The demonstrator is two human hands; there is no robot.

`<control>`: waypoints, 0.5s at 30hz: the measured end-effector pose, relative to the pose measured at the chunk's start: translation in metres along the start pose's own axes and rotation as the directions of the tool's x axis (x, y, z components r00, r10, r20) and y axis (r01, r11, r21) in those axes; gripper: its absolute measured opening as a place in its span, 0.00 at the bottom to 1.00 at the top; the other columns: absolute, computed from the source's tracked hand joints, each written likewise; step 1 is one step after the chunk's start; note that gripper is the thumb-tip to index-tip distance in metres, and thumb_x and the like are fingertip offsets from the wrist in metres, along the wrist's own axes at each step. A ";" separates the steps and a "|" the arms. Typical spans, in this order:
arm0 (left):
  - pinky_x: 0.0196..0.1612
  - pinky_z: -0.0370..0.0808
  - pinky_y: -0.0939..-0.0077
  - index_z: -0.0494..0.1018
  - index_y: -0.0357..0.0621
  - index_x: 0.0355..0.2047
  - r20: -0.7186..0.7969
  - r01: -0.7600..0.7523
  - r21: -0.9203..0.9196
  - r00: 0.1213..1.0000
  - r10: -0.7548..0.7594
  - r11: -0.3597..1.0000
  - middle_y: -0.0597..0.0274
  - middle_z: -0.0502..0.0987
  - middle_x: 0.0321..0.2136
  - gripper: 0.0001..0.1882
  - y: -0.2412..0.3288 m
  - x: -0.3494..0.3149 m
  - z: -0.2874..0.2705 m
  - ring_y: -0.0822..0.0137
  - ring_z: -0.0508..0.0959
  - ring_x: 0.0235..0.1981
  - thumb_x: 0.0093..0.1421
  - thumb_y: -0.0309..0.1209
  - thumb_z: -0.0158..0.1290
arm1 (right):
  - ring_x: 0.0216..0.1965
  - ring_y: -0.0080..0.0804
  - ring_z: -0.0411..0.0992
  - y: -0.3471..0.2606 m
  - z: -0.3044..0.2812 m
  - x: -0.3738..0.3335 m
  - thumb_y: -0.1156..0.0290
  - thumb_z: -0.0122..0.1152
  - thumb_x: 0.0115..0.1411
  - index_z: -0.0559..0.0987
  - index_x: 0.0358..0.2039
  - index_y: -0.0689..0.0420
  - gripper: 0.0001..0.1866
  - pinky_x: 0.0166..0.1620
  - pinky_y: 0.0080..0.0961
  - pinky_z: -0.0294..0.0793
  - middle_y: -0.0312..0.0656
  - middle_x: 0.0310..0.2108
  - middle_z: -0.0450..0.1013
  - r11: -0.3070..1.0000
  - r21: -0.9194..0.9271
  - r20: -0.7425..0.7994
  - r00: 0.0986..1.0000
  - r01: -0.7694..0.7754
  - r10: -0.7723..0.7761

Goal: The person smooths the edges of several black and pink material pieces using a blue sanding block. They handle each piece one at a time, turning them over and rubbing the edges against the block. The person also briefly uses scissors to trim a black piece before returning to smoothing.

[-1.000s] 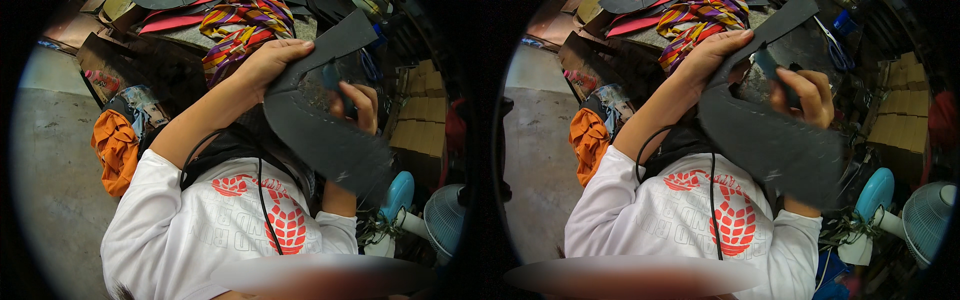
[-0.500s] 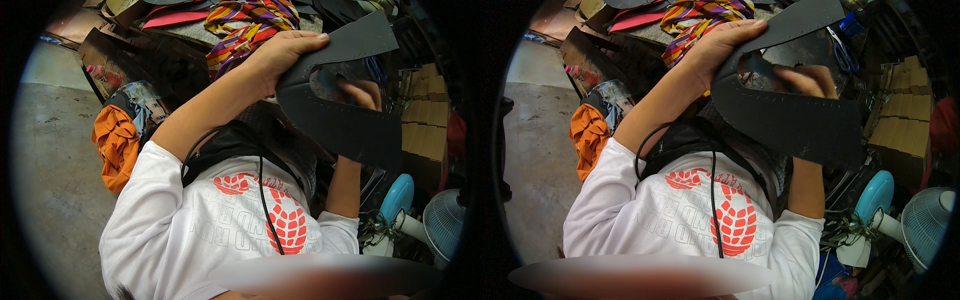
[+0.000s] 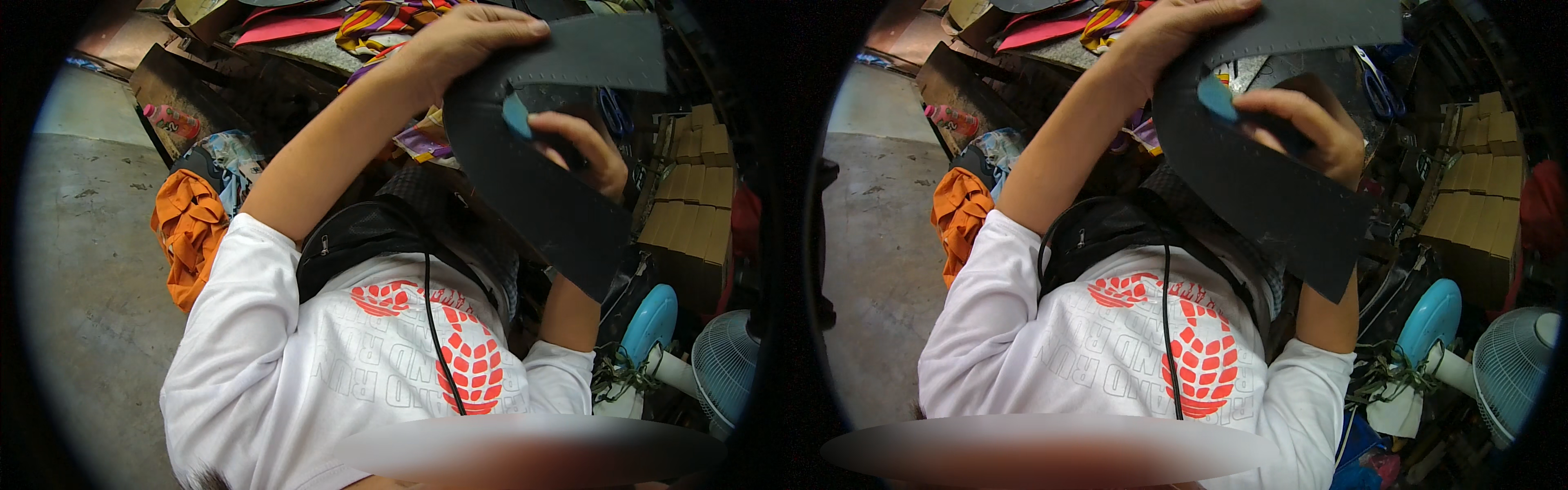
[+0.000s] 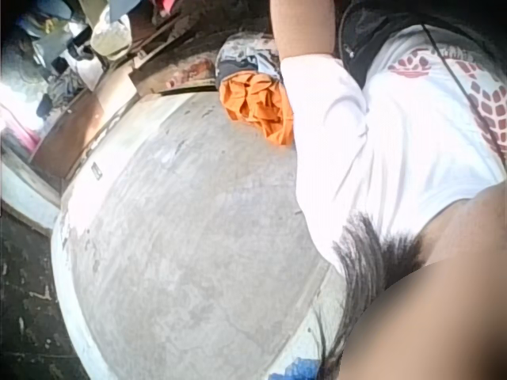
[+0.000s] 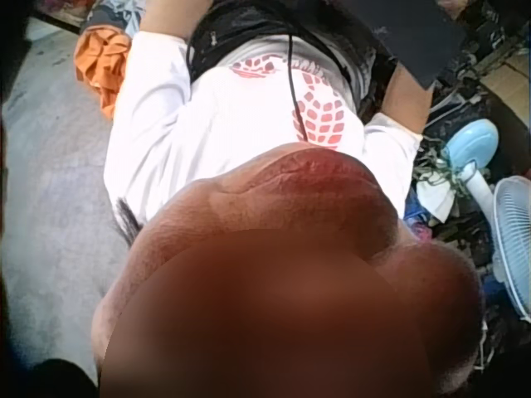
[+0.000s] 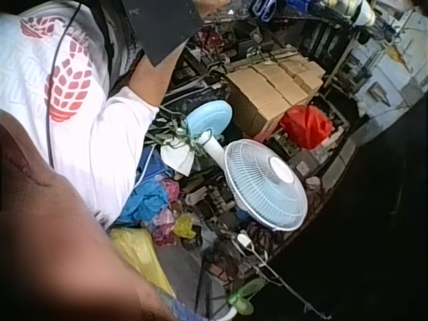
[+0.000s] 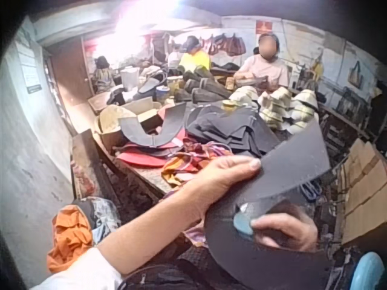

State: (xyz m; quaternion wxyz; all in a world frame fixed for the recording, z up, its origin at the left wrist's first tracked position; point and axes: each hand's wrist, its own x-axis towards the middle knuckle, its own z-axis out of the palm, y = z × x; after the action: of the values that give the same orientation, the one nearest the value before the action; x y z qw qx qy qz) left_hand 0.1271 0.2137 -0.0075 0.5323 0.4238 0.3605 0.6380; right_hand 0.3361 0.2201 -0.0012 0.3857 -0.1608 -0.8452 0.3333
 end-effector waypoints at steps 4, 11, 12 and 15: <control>0.31 0.73 0.85 0.75 0.42 0.49 -0.116 -0.231 0.762 0.871 0.478 0.605 0.67 0.79 0.35 0.13 0.022 -0.003 -0.032 0.77 0.78 0.35 0.68 0.34 0.50 | 0.35 0.19 0.73 0.013 0.008 0.019 0.76 0.67 0.56 0.84 0.39 0.59 0.09 0.38 0.16 0.71 0.35 0.33 0.75 0.999 0.021 -0.210 0.977 -0.046 0.049; 0.35 0.76 0.57 0.81 0.46 0.30 -0.331 0.331 0.943 0.943 0.021 0.036 0.51 0.79 0.24 0.30 0.026 -0.097 -0.044 0.49 0.80 0.30 0.63 0.60 0.44 | 0.36 0.21 0.72 0.041 0.025 0.022 0.74 0.68 0.56 0.84 0.39 0.57 0.09 0.40 0.19 0.72 0.33 0.33 0.75 0.998 -0.026 -0.225 0.973 -0.055 0.048; 0.36 0.76 0.57 0.81 0.47 0.29 -0.323 0.323 0.942 0.946 -0.021 0.085 0.52 0.79 0.23 0.31 0.020 -0.102 -0.041 0.49 0.81 0.30 0.63 0.61 0.42 | 0.36 0.21 0.72 0.043 0.026 0.021 0.74 0.68 0.56 0.84 0.39 0.57 0.09 0.40 0.19 0.72 0.33 0.33 0.75 0.998 -0.049 -0.243 0.969 -0.044 0.031; 0.29 0.74 0.73 0.80 0.39 0.34 -0.266 0.248 0.935 0.963 0.036 0.253 0.56 0.78 0.19 0.23 0.000 -0.106 -0.032 0.64 0.79 0.20 0.62 0.50 0.55 | 0.36 0.21 0.72 0.043 0.027 0.019 0.75 0.68 0.56 0.84 0.39 0.57 0.09 0.41 0.19 0.72 0.33 0.32 0.75 0.995 -0.095 -0.281 0.959 0.001 -0.028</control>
State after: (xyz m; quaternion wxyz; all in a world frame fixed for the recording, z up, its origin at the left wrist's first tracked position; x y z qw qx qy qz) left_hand 0.1052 0.1088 -0.0360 0.1602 0.5559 0.7608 0.2941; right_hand 0.3039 0.2492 -0.0331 0.4963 -0.2185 -0.7976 0.2639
